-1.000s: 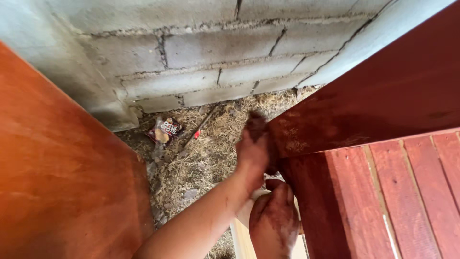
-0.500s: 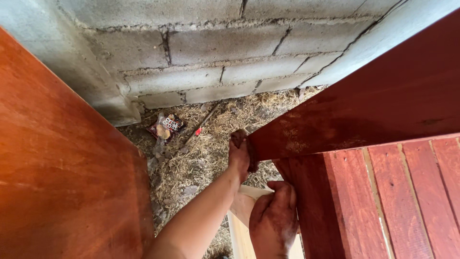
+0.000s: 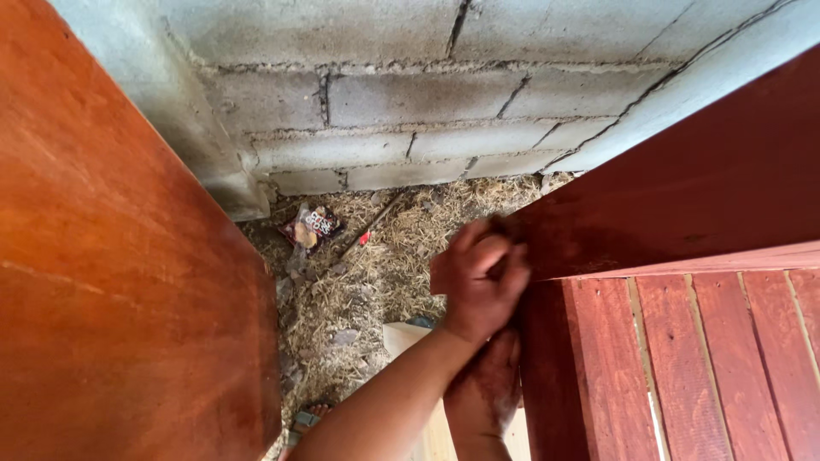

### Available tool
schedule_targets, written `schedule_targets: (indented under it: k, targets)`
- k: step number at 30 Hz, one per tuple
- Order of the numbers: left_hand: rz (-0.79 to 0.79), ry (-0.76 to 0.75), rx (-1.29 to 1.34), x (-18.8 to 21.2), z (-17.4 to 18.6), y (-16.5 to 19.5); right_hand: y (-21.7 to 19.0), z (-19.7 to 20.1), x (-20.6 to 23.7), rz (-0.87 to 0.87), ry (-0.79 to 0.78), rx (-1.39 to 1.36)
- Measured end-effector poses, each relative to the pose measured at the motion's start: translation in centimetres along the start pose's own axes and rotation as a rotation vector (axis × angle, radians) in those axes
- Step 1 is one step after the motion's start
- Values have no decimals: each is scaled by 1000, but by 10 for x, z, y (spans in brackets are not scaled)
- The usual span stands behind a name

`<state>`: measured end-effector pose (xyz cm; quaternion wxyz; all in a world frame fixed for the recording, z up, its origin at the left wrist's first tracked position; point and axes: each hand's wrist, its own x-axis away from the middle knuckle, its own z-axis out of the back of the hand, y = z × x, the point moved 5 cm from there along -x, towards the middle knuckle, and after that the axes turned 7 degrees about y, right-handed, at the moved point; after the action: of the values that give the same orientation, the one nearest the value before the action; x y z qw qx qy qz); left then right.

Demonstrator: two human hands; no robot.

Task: The person applies reddish-brown stain to a slatted wooden table using a cloth. They repeatedly dip the cloth into a bucket of stain and wipe the tabletop, edges, and legs, covering both flat and vertical surfaces.

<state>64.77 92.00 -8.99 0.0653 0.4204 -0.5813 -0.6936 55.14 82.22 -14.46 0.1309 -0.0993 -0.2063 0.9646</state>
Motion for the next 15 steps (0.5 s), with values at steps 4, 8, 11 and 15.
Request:
schedule_targets:
  k: [4,8,11,15]
  targets:
    - [374,-84,-77,10,-2,-37,-1,0,1,34,27,-16]
    - [238,-234,166,13,-22,-16,-1,-2,0,16,29,-12]
    - [211,-258,222,9,-19,-4,-1,-1,0,16,34,-12]
    - [324,-264,-16,-3,-7,-11,-2,-1,-1,24,40,-2]
